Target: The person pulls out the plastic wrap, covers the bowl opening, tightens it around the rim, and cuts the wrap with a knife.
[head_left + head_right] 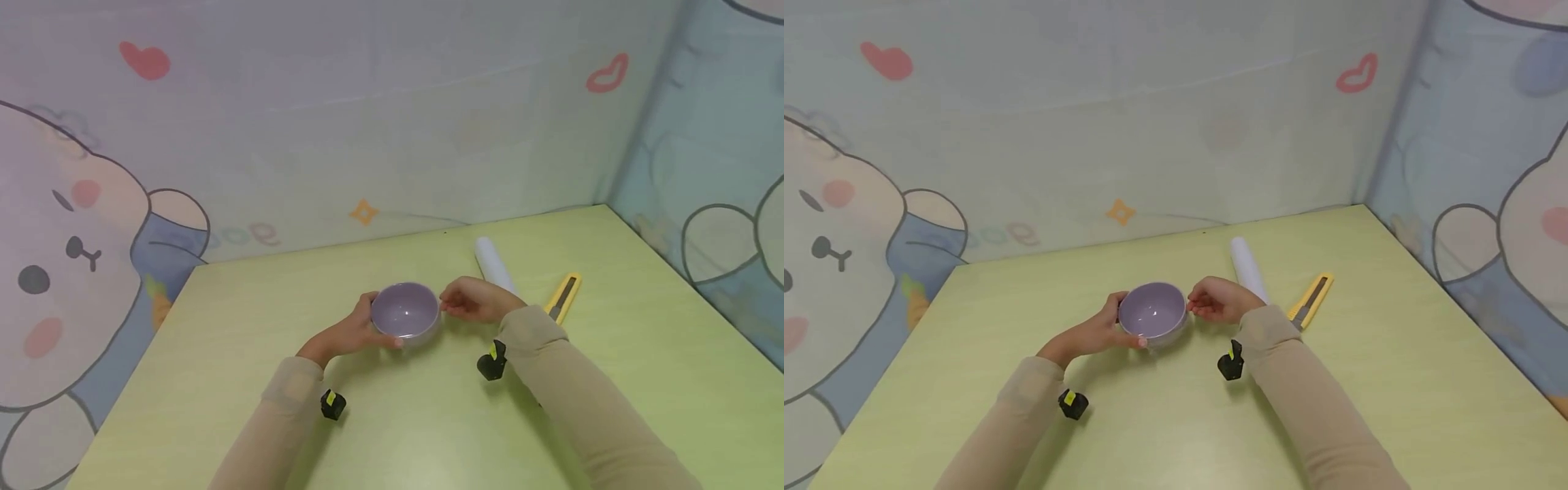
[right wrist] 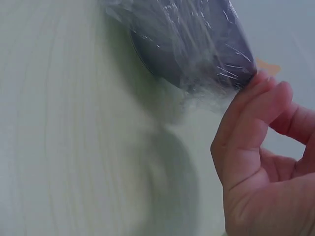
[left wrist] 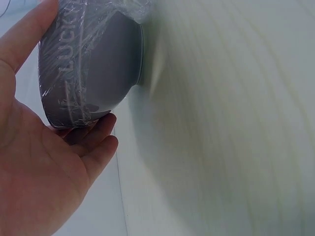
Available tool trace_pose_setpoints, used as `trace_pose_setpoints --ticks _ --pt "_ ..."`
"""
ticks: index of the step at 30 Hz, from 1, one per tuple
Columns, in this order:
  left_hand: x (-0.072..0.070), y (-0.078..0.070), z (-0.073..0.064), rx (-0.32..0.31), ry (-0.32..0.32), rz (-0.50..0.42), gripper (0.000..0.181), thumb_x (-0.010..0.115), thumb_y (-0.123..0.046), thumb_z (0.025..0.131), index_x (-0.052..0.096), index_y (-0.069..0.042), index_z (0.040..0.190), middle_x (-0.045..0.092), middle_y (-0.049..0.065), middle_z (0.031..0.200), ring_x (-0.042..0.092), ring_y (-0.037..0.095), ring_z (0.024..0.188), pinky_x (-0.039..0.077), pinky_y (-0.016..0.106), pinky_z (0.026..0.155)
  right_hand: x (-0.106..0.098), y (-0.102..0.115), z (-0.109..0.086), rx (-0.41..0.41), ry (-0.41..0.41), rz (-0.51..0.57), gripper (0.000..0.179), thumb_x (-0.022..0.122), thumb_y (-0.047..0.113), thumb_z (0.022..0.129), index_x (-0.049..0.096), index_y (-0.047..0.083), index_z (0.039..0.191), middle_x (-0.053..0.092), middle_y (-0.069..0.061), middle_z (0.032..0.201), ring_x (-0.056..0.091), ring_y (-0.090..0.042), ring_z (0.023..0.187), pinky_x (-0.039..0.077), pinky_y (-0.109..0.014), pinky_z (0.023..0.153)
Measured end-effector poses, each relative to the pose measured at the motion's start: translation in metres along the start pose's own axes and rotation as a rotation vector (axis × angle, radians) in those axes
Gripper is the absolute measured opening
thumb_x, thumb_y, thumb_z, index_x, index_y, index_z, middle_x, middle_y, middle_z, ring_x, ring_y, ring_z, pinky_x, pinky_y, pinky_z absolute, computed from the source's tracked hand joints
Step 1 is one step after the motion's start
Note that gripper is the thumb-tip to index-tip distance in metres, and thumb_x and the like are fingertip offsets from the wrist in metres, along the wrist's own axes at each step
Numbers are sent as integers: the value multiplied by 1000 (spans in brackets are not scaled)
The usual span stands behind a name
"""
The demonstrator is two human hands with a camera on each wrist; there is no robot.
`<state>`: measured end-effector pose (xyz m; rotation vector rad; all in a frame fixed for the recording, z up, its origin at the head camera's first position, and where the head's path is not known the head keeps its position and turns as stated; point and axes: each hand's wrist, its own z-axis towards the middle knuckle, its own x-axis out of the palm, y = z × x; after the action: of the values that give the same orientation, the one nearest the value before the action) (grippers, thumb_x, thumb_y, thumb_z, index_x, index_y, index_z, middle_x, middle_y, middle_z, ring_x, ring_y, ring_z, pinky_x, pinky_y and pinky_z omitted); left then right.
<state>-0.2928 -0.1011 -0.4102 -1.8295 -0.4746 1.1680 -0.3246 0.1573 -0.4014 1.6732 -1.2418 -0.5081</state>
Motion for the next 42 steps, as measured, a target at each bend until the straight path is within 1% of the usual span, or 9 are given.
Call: trace_pose_setpoints --ticks 6,11,14,17,23,26,32,35,42 --pt "-1 -1 0 -3 6 -4 103 80 -25 68 10 -4 141 22 17 142 34 31 126 28 46 105 4 -3 -1 -12 -45 80 14 41 10 91 52 1 89 59 -1 69 55 -7 59 47 -14 57" --pt "-2 -15 -8 -11 26 -9 100 77 -19 71 8 2 141 20 21 142 32 33 127 26 47 107 14 -5 3 -90 -153 -174 11 47 1 86 57 -3 84 55 1 62 52 -5 54 45 -15 54" --pt "-2 -26 -14 -8 29 -15 98 76 -17 72 8 4 140 21 23 141 33 34 127 26 48 107 20 -7 7 -138 -240 -277 16 51 -1 83 60 -11 93 53 1 60 50 -5 51 45 -16 51" --pt "-1 -19 -8 8 20 0 101 78 -22 70 9 2 140 21 22 141 33 34 126 27 49 106 22 -9 7 -165 -306 -312 28 51 -1 84 58 -13 108 54 1 66 51 -4 52 47 -16 53" --pt "2 -2 3 4 -4 -10 107 82 -34 64 12 -5 140 24 15 140 37 29 124 29 45 105 26 -13 12 -127 -473 -315 13 51 -2 77 63 -7 80 53 0 58 52 -6 45 48 -17 49" --pt "3 0 1 -4 -20 -29 107 82 -32 64 12 -6 140 25 15 140 38 29 123 29 45 105 30 -16 16 -104 -539 -266 14 57 2 77 63 -7 85 53 0 56 52 -6 43 48 -17 48" --pt "7 2 -2 50 -16 -75 101 81 -25 67 15 -7 141 27 13 140 39 28 123 29 47 105 38 -19 4 -91 -444 -61 23 47 16 91 58 -2 99 56 1 70 53 -8 60 48 -20 60" --pt "9 2 -4 38 -4 -84 107 80 -26 68 8 -8 145 25 12 143 35 28 127 26 48 106 42 -21 -5 -80 -381 -40 28 42 22 94 57 1 104 58 2 81 53 -9 71 47 -23 68" --pt "12 -2 -7 -45 -7 -37 125 76 -36 71 -23 -10 144 -7 15 154 12 30 139 14 53 111 45 -21 -13 -120 -337 -66 44 38 31 97 48 -3 124 60 -5 98 55 -12 85 45 -31 85"
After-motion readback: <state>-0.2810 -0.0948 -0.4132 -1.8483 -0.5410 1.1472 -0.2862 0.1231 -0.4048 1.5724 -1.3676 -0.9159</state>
